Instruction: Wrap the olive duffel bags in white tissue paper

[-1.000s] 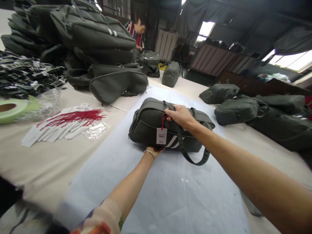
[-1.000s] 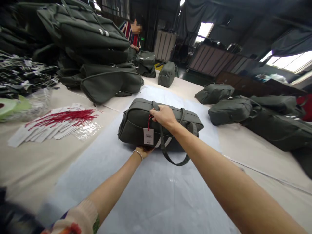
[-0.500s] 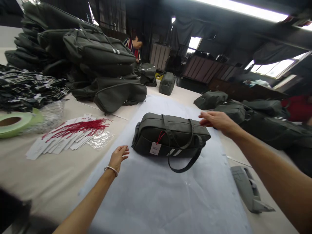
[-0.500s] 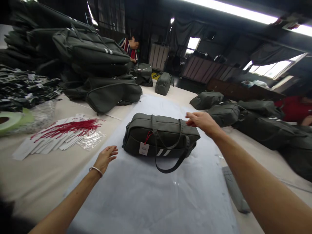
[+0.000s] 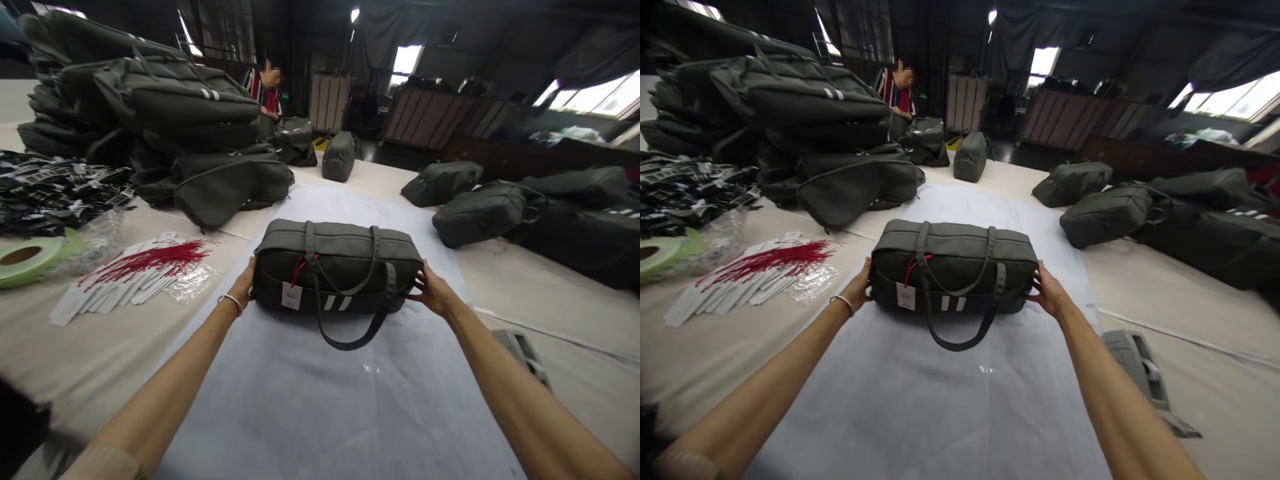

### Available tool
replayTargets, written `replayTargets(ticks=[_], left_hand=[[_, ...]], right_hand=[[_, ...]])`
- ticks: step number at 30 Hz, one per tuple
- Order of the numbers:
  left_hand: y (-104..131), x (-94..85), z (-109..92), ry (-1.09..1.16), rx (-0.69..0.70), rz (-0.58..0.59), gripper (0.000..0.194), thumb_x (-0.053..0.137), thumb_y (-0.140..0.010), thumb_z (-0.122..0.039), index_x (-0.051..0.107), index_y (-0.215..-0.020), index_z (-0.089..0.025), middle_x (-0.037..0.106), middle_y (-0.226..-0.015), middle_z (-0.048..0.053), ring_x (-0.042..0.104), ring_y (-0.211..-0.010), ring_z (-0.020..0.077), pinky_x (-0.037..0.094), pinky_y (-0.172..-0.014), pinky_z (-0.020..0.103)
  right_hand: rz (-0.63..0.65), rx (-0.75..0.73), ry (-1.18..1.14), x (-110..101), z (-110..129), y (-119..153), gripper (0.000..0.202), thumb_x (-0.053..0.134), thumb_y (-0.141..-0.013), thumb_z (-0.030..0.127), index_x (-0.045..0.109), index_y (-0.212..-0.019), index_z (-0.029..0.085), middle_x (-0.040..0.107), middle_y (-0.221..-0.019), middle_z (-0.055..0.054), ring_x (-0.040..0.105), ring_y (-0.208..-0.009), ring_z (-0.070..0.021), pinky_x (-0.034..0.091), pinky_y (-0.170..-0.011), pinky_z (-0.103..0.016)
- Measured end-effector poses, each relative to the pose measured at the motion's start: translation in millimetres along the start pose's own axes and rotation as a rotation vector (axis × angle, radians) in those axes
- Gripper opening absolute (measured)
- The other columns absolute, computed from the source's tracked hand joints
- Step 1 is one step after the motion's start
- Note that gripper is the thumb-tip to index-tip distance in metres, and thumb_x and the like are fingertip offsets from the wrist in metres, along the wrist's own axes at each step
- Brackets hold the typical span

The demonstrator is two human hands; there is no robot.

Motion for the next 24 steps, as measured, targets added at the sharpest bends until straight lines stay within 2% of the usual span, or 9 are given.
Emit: replayTargets(ticks=[4, 7, 12, 19, 24], left_hand=[[-4, -1.9, -6, -0.055, 0.006, -0.035, 0.080, 0.030, -0.078, -0.085, 0.053, -0.131, -0.030, 0.049, -0.143, 0.012, 0.042, -0.130, 0.0364, 0.043, -0.095, 0.062], [-8, -4.2, -20, -0.090, 0.033, -0.033, 0.081, 0.028, -0.078, -0.084, 0.055, -0.130, -0.028, 0.049, -0.142, 0.014, 0.043, -0.130, 0.0372, 0.046, -0.091, 0.062], [-18, -2.6, -40, -0.130, 0.074, 0.003, 0.077, 0.029, -0.080, -0.083, 0.050, -0.134, -0.033, 0.045, -0.146, 0.010, 0.040, -0.132, 0.0354, 0.042, -0.095, 0.065], [-26, 3.0, -25, -0.166, 0.063, 0.019, 0.075, 0.027, -0.083, -0.080, 0.051, -0.133, -0.029, 0.045, -0.146, 0.013, 0.038, -0.134, 0.0357, 0.040, -0.097, 0.065], [-25, 3.4, -26, -0.179, 0.066, 0.027, 0.076, 0.029, -0.082, -0.081, 0.049, -0.135, -0.029, 0.045, -0.145, 0.013, 0.038, -0.134, 0.0358, 0.044, -0.093, 0.064]], right_hand=[[0.042, -0.021, -0.101, 4, 2, 6, 0.030, 0.042, -0.094, 0.057, 0.061, -0.102, 0.035, 0.057, -0.124, -0.002, 0.054, -0.109, -0.0241, 0.056, -0.083, -0.052], [0.061, -0.043, -0.148, 5, 6, 16, 0.027, 0.047, -0.092, 0.057, 0.061, -0.102, 0.036, 0.058, -0.120, -0.001, 0.054, -0.105, -0.0230, 0.057, -0.082, -0.048], [0.070, -0.066, -0.190, 5, 5, 29, 0.027, 0.049, -0.091, 0.058, 0.060, -0.104, 0.038, 0.058, -0.119, 0.001, 0.053, -0.104, -0.0221, 0.057, -0.079, -0.044], [0.029, -0.057, -0.208, 4, -17, 28, 0.029, 0.049, -0.090, 0.059, 0.059, -0.107, 0.038, 0.056, -0.124, 0.000, 0.049, -0.110, -0.0232, 0.056, -0.078, -0.042], [0.015, -0.057, -0.221, 4, -14, 28, 0.032, 0.050, -0.088, 0.060, 0.059, -0.107, 0.036, 0.056, -0.124, 0.000, 0.050, -0.109, -0.0228, 0.056, -0.078, -0.041]])
Point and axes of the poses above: each hand's wrist, its own y-axis away from the middle knuckle, its own x-axis out of the palm, z = x × y, the point moved 7 cm from there along -y, towards the middle knuckle
